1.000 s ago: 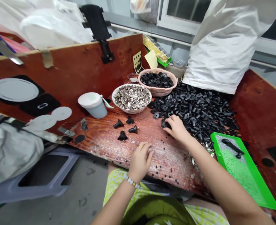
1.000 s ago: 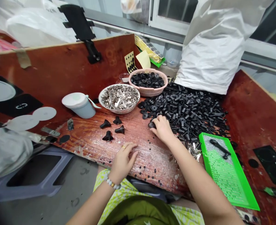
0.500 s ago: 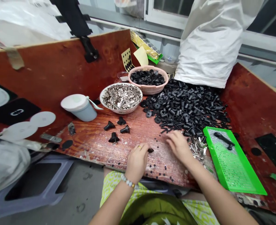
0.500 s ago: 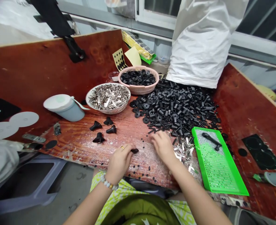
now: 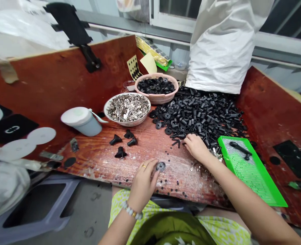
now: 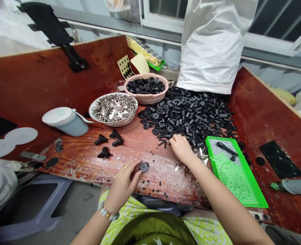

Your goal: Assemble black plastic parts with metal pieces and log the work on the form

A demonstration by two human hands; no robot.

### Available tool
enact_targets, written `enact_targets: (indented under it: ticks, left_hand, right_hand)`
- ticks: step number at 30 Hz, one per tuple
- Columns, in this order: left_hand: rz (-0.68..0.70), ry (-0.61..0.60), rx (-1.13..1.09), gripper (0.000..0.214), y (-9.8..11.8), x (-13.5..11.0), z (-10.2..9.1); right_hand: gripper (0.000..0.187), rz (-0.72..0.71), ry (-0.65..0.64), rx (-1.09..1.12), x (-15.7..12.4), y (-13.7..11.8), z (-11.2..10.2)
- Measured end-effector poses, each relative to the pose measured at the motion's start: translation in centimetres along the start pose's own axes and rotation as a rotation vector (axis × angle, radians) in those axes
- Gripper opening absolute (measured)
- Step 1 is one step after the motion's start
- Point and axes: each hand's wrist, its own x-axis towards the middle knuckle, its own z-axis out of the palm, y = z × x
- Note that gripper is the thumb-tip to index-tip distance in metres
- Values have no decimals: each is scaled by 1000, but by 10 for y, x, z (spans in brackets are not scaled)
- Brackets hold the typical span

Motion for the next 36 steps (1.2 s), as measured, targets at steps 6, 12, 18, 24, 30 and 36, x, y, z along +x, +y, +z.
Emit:
enact_targets:
  ticks: [6,12,18,24,30,36]
  left_hand:
    - [78,79,91,27,16,94,3]
    - [132,24,155,22,28,195,45]
    - [136,-4,107,17,40,162,32]
    - [58,-49,-77,16,50,19,30]
    - [67,28,17,27,44,-7,44]
    - [45,-28,36,21,45,-2,40]
  right_hand:
    - [11,90,188,167,-63,-44,8]
    - [22,77,368,437,-98,-67,30]
    - [25,132,451,533,-94,-59,28]
    - [12,221,447,653,-94,-56,22]
    - [17,155,387,682,-97,-64,7]
    - [17,150,323,696,-104,-71,-8]
